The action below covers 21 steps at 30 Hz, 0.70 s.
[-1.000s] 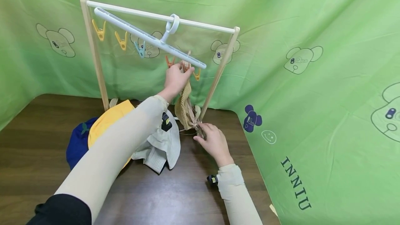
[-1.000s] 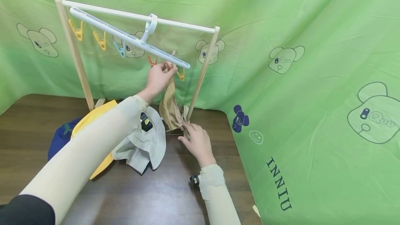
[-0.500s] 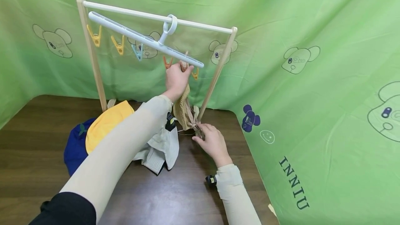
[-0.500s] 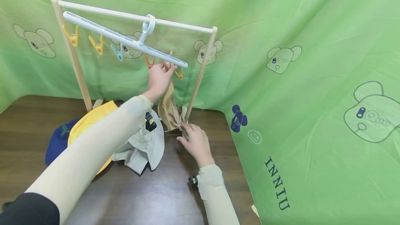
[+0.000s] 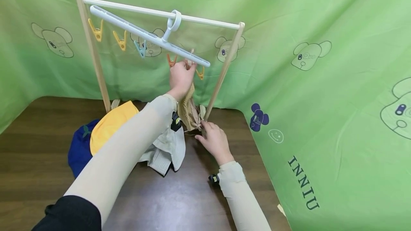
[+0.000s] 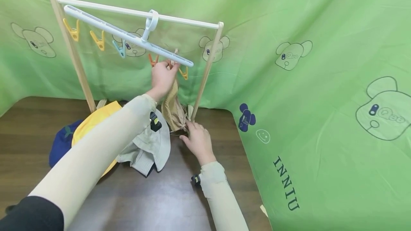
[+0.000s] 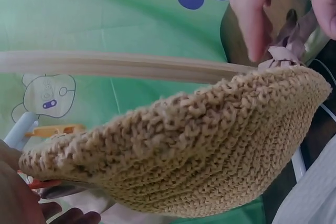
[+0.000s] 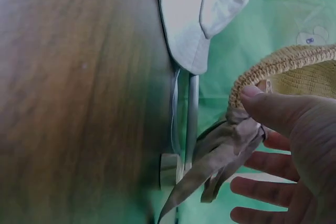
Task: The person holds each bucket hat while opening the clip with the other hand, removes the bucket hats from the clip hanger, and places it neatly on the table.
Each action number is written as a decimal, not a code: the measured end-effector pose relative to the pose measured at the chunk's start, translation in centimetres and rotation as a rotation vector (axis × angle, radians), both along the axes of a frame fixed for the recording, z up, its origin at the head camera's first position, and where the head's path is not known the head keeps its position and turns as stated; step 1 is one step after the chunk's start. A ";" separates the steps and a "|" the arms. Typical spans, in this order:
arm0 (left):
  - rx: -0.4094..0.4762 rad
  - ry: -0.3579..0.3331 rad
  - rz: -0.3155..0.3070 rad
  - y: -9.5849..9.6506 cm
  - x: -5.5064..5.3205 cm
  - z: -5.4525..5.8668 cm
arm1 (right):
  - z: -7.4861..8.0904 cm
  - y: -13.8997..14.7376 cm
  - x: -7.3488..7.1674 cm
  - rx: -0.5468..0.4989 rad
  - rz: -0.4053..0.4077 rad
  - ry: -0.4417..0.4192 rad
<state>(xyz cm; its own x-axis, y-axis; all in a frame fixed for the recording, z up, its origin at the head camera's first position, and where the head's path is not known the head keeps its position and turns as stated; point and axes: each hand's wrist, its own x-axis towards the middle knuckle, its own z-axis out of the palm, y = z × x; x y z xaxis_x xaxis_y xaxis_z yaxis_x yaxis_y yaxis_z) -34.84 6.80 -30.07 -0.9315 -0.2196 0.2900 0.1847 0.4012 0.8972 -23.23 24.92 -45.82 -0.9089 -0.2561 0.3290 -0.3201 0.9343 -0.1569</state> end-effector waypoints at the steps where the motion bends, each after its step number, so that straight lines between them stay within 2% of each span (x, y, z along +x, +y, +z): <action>1: 0.000 0.003 -0.003 0.1 0.0 0.0 | 0.0 -0.1 -0.1 0.005 -0.006 -0.005; 13: 0.012 -0.013 -0.020 -0.1 0.1 0.3 | 0.3 -1.1 -1.4 0.095 -0.031 -0.003; 21: -0.003 -0.026 -0.004 -0.2 0.2 0.5 | -0.2 -1.8 -2.4 0.172 0.005 0.118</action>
